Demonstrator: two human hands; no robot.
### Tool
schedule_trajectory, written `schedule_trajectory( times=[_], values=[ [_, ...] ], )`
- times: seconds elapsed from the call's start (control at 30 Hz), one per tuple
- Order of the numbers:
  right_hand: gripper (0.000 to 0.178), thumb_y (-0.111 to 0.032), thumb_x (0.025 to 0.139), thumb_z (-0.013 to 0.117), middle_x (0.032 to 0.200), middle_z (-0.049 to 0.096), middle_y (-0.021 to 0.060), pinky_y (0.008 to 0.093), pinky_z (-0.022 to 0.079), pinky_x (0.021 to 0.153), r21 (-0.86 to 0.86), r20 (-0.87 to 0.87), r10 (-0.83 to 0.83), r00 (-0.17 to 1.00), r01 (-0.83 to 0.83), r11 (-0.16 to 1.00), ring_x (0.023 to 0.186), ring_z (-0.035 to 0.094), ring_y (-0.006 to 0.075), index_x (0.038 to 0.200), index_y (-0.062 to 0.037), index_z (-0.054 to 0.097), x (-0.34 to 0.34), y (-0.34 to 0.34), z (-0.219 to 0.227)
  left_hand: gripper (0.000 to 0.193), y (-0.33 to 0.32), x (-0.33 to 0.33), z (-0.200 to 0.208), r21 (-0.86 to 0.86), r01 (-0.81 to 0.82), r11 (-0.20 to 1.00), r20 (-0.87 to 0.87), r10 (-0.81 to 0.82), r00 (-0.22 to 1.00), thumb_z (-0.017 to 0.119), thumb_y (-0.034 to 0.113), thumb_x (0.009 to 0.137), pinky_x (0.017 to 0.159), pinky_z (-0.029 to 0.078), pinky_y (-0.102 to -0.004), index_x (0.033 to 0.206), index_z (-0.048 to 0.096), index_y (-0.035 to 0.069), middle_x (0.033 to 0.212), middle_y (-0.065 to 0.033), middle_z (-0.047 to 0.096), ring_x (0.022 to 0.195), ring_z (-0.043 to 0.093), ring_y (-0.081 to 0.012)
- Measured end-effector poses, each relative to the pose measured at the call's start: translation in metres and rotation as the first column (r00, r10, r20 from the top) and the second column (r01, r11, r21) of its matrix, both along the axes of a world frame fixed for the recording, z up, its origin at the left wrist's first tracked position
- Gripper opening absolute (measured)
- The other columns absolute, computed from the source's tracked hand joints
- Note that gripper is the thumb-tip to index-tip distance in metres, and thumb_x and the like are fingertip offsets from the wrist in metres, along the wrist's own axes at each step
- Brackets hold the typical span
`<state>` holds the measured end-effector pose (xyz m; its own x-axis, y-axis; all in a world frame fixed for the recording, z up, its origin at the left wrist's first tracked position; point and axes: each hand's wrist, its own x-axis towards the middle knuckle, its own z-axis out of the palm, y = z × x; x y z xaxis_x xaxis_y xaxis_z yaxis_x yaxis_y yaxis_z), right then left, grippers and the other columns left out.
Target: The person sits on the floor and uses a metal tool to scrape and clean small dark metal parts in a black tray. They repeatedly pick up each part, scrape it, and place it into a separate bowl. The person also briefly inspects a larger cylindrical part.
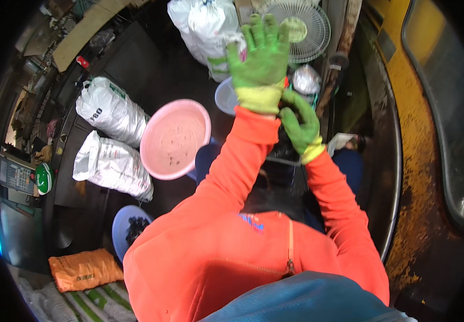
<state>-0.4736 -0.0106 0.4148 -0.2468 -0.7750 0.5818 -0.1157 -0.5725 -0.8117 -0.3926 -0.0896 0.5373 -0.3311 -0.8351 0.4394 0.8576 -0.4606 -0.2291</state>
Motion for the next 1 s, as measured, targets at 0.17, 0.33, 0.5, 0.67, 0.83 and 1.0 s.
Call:
schedule_trajectory(
  times=[0.17,0.33,0.5,0.67,0.83,1.0],
  values=[
    [0.037,-0.01,0.078,0.066,0.098,0.064,0.0121,0.0319,0.049,0.078,-0.198,-0.29,-0.205,0.935,0.152,0.968,0.091,0.062,0.0246,0.113,-0.002,0.059,-0.009,-0.003,-0.003,0.048,-0.012,-0.01,-0.054,0.068,0.182,0.981,-0.113,-0.174,0.978,0.04,0.04,0.094,0.104,0.032,-0.0482,0.13,0.043,0.008,0.136,-0.0118,0.046,0.125,0.042,-0.0314],
    [0.033,-0.005,0.073,0.069,0.096,0.063,0.0127,0.0345,0.05,0.074,-0.283,-0.445,-0.115,0.888,-0.018,0.959,0.086,0.062,0.0275,0.104,-0.0007,0.06,-0.02,-0.004,-0.009,0.048,-0.01,-0.018,-0.055,0.137,0.021,0.99,0.008,-0.022,1.0,0.04,0.041,0.094,0.098,0.036,-0.0473,0.129,0.045,0.009,0.137,-0.0105,0.045,0.122,0.045,-0.0313],
    [0.025,-0.006,0.069,0.068,0.085,0.06,0.0119,0.0344,0.047,0.067,-0.388,-0.411,-0.176,0.895,0.003,0.922,0.076,0.058,0.0291,0.093,-0.0041,0.061,-0.018,-0.006,-0.003,0.052,0.013,-0.018,-0.038,0.008,0.003,1.0,0.051,-0.004,0.999,0.04,0.044,0.093,0.105,0.027,-0.0483,0.131,0.047,0.01,0.14,-0.011,0.042,0.129,0.037,-0.0301],
    [0.012,-0.01,0.068,0.062,0.069,0.051,0.0116,0.0413,0.04,0.057,-0.122,-0.663,0.157,0.732,-0.313,0.942,0.063,0.051,0.033,0.075,-0.0046,0.055,-0.012,0.008,0.002,0.056,0.024,0.0,-0.02,-0.407,0.005,0.914,0.148,0.061,0.987,0.04,0.05,0.092,0.111,0.018,-0.0508,0.132,0.049,0.012,0.143,-0.0111,0.041,0.135,0.03,-0.0304],
    [0.013,-0.015,0.068,0.063,0.068,0.052,0.0085,0.0406,0.041,0.061,-0.144,-0.786,0.133,0.604,-0.388,0.91,0.064,0.051,0.0309,0.072,-0.0071,0.054,-0.002,0.015,0.004,0.05,0.0,0.029,-0.054,-0.326,0.071,0.943,0.417,0.076,0.906,0.044,0.045,0.091,0.102,0.035,-0.0452,0.129,0.052,0.012,0.122,-0.0103,0.059,0.119,0.05,-0.029],
    [0.018,-0.011,0.077,0.065,0.085,0.063,0.0111,0.0366,0.048,0.066,-0.175,-0.303,-0.079,0.95,0.026,0.984,0.076,0.061,0.0293,0.093,-0.0026,0.063,-0.004,0.017,0.005,0.029,-0.037,0.022,-0.118,-0.915,0.402,-0.021,-0.277,0.759,-0.59,0.048,0.003,0.081,0.087,0.047,-0.0432,0.109,0.053,0.003,0.122,-0.0196,0.054,0.104,0.056,-0.0385]
  ],
)
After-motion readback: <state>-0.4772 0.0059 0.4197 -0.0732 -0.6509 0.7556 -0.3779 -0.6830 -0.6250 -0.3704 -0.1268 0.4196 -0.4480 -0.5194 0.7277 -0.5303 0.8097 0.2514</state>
